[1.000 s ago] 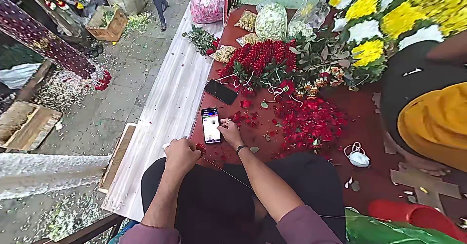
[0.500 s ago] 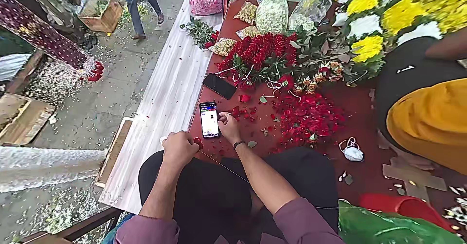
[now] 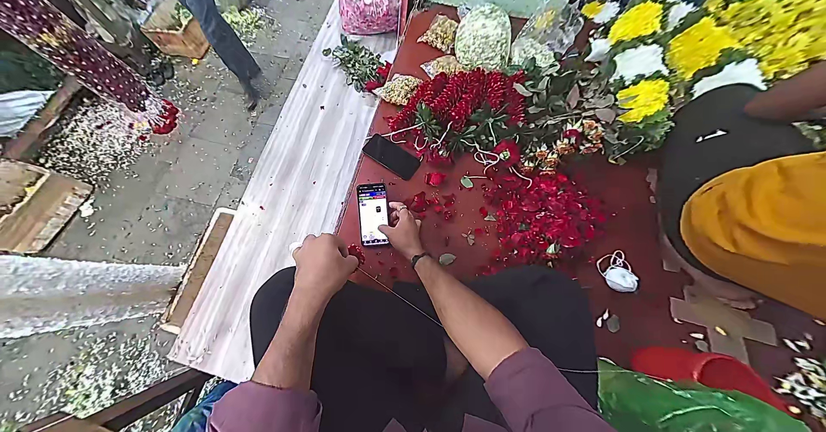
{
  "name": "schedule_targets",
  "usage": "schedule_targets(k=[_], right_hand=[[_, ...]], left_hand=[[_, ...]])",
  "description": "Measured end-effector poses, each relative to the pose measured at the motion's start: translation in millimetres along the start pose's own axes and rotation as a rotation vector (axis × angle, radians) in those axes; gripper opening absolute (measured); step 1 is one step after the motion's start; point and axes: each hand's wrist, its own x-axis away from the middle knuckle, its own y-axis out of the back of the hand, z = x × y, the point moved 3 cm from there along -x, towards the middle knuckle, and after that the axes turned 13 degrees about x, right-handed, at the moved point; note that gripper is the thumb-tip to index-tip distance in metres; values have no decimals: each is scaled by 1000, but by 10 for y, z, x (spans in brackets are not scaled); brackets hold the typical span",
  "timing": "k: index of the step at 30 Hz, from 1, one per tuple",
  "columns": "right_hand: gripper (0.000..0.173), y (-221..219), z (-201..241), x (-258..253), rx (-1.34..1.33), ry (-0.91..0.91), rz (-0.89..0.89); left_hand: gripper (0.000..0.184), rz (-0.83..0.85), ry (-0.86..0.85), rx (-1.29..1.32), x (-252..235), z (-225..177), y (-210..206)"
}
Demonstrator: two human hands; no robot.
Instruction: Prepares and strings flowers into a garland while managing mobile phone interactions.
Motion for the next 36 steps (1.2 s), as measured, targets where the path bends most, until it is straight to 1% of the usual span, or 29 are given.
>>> schedule_targets(k=[3, 5, 8, 10, 12, 13, 15, 16, 17, 19, 21, 23, 26, 28, 30, 32, 33, 36], right_hand=[[49, 18, 23, -73, -20, -49, -14], [40, 48, 61, -91, -7, -66, -12], [36, 83, 96, -101, 34, -74, 12], [40, 84, 75, -94, 29, -59, 3], [48, 85, 43, -26, 44, 15, -68], [51, 90, 43, 22, 105, 86, -128], [51, 39, 79, 118, 281, 271, -240], [49, 2, 128, 168, 352, 359, -246], [48, -37, 197, 213, 411, 431, -222], [52, -123, 323, 269, 534, 525, -142], [57, -190, 375, 331, 643, 540, -51], [58, -219, 370, 389, 710, 538, -10], [51, -173, 360, 547, 718, 574, 40], [42, -127, 315, 630, 653, 618, 4], [35, -53, 301, 655, 534, 608, -116], [32, 24, 294, 619, 385, 497, -208], [32, 57, 274, 594, 318, 427, -214], [37, 136, 185, 484, 186, 238, -155]], left_hand=[[20, 5, 11, -15, 0, -20, 4], [20, 4, 22, -15, -3, -26, 6], [22, 6, 30, -15, -8, -37, 3], [22, 5, 34, -19, -14, -32, -5], [23, 7, 32, -27, -16, -20, -10], [23, 5, 25, -26, -16, -17, -11], [23, 4, 11, -26, -10, -14, -15], [24, 5, 6, -27, -5, -15, -15], [24, 4, 2, -28, -1, -17, -10], [25, 1, 10, -25, 0, -20, 5], [25, 14, 36, -33, -12, -19, 3], [26, 31, 52, -35, -31, -34, 10], [26, 32, 43, -21, -35, -25, 21], [25, 37, 32, -14, -31, -22, 16], [25, 39, 17, -12, -26, -30, 13], [24, 32, 5, -6, -10, -29, 22], [24, 26, -2, -1, -2, -20, 21], [23, 10, -16, 10, 3, -12, 15]])
